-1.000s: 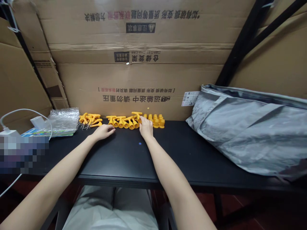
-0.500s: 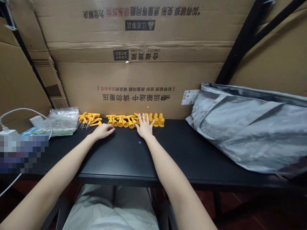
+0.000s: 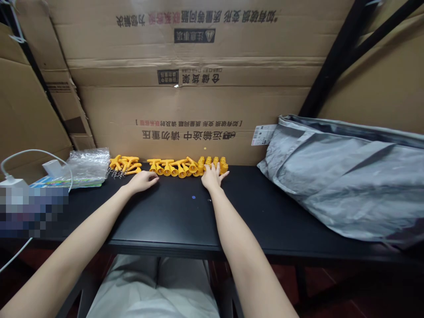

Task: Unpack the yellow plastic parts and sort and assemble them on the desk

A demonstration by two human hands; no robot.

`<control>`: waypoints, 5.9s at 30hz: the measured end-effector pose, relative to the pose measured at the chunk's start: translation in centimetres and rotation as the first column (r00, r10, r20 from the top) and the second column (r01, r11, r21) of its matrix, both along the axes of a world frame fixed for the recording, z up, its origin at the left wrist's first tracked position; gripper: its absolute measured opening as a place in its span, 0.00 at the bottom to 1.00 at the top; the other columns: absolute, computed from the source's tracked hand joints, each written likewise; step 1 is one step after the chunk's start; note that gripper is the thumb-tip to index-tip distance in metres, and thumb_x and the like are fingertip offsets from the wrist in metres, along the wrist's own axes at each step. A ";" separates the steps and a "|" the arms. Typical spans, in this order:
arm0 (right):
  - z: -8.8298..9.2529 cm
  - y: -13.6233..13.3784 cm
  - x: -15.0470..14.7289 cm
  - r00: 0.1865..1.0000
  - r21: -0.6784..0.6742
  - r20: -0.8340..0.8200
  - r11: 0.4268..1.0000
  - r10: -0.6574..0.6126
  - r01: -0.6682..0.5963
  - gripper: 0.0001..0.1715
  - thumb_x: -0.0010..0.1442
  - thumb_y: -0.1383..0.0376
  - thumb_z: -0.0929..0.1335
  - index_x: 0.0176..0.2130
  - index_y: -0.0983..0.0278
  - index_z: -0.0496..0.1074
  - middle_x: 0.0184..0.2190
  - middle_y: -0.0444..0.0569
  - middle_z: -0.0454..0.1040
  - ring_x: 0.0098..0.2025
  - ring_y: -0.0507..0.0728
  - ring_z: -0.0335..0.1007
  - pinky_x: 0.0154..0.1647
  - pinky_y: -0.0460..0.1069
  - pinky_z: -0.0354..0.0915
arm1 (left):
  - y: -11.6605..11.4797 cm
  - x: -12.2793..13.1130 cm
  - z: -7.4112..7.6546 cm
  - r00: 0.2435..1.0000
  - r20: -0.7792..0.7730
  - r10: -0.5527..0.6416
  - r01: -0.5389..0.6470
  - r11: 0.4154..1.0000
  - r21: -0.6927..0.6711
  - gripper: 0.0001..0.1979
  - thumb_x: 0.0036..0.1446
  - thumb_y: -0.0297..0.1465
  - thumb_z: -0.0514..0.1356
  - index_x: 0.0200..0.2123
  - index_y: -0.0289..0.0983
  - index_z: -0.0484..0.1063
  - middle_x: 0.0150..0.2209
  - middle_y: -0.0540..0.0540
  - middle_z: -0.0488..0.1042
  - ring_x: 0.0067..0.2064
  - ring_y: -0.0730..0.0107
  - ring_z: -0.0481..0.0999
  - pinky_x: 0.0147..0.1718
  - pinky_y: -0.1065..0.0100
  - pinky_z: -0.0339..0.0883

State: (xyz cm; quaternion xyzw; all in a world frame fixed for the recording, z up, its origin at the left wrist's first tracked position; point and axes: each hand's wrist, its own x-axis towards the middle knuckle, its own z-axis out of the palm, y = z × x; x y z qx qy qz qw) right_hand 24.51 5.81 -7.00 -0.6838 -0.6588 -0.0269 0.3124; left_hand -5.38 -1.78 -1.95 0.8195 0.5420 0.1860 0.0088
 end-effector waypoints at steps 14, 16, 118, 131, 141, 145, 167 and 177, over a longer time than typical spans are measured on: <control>3.6 -3.4 -1.8 0.950 -0.067 0.296 0.990 -0.101 0.126 0.26 0.57 0.74 0.58 0.53 0.68 0.71 0.52 0.66 0.70 0.61 0.70 0.57 0.60 0.78 0.29 | 0.7 -1.9 0.2 0.939 0.022 0.343 -0.343 0.929 0.138 0.15 0.57 0.29 0.51 0.40 0.37 0.77 0.44 0.39 0.76 0.49 0.56 0.73 0.48 0.61 0.66; 4.7 -4.3 -2.3 0.932 -0.175 0.347 0.970 -0.100 0.169 0.26 0.58 0.73 0.59 0.55 0.68 0.69 0.52 0.65 0.70 0.59 0.69 0.61 0.61 0.76 0.33 | 0.8 -2.9 0.1 0.865 0.023 0.502 -0.498 0.851 0.168 0.17 0.57 0.28 0.52 0.45 0.35 0.76 0.50 0.35 0.73 0.54 0.50 0.69 0.52 0.54 0.63; 5.7 -6.9 -5.7 0.858 -0.190 0.200 0.878 0.473 -0.439 0.16 0.60 0.71 0.67 0.49 0.65 0.69 0.51 0.57 0.72 0.52 0.61 0.70 0.52 0.55 0.62 | 0.3 -1.3 0.9 0.983 -0.101 0.153 -0.161 0.983 -0.086 0.14 0.57 0.37 0.59 0.46 0.41 0.73 0.37 0.45 0.78 0.39 0.62 0.76 0.36 0.68 0.63; 5.2 -6.1 -5.1 0.799 -0.157 0.183 0.820 0.572 -0.551 0.14 0.58 0.74 0.67 0.46 0.65 0.70 0.49 0.54 0.73 0.52 0.60 0.69 0.53 0.54 0.62 | 0.5 -1.6 0.8 0.989 -0.086 0.122 -0.128 0.990 -0.063 0.14 0.58 0.38 0.58 0.46 0.40 0.73 0.35 0.46 0.78 0.37 0.64 0.76 0.34 0.70 0.62; 4.5 -5.3 -5.0 0.767 -0.072 0.173 0.785 0.618 -0.616 0.16 0.58 0.73 0.69 0.46 0.63 0.71 0.47 0.55 0.74 0.49 0.61 0.72 0.52 0.56 0.64 | 0.1 -0.7 1.0 0.995 -0.064 0.074 -0.074 0.997 0.000 0.14 0.58 0.38 0.58 0.46 0.40 0.73 0.31 0.48 0.76 0.34 0.66 0.75 0.33 0.70 0.61; 4.4 -5.1 -4.7 0.790 -0.072 0.133 0.800 0.599 -0.595 0.15 0.56 0.74 0.69 0.45 0.65 0.71 0.46 0.56 0.75 0.48 0.62 0.72 0.50 0.56 0.65 | 0.1 -0.9 1.1 0.992 -0.077 0.095 -0.096 0.995 -0.005 0.14 0.57 0.37 0.59 0.45 0.40 0.73 0.32 0.48 0.77 0.35 0.65 0.75 0.32 0.70 0.61; 3.7 -5.2 -5.6 0.667 0.125 0.088 0.656 0.740 -0.744 0.18 0.63 0.70 0.64 0.52 0.62 0.70 0.46 0.54 0.69 0.48 0.59 0.69 0.53 0.58 0.65 | -0.4 0.3 0.4 0.999 0.032 0.027 -0.031 0.989 0.146 0.15 0.59 0.35 0.56 0.49 0.40 0.72 0.44 0.45 0.78 0.43 0.63 0.77 0.39 0.68 0.67; 3.7 -5.0 -5.6 0.665 0.148 0.078 0.651 0.743 -0.745 0.18 0.63 0.69 0.64 0.52 0.61 0.71 0.45 0.53 0.68 0.50 0.59 0.68 0.55 0.58 0.64 | -0.5 0.5 0.6 1.000 0.027 0.012 -0.016 0.989 0.150 0.16 0.59 0.33 0.56 0.51 0.40 0.72 0.42 0.45 0.80 0.42 0.63 0.79 0.42 0.67 0.69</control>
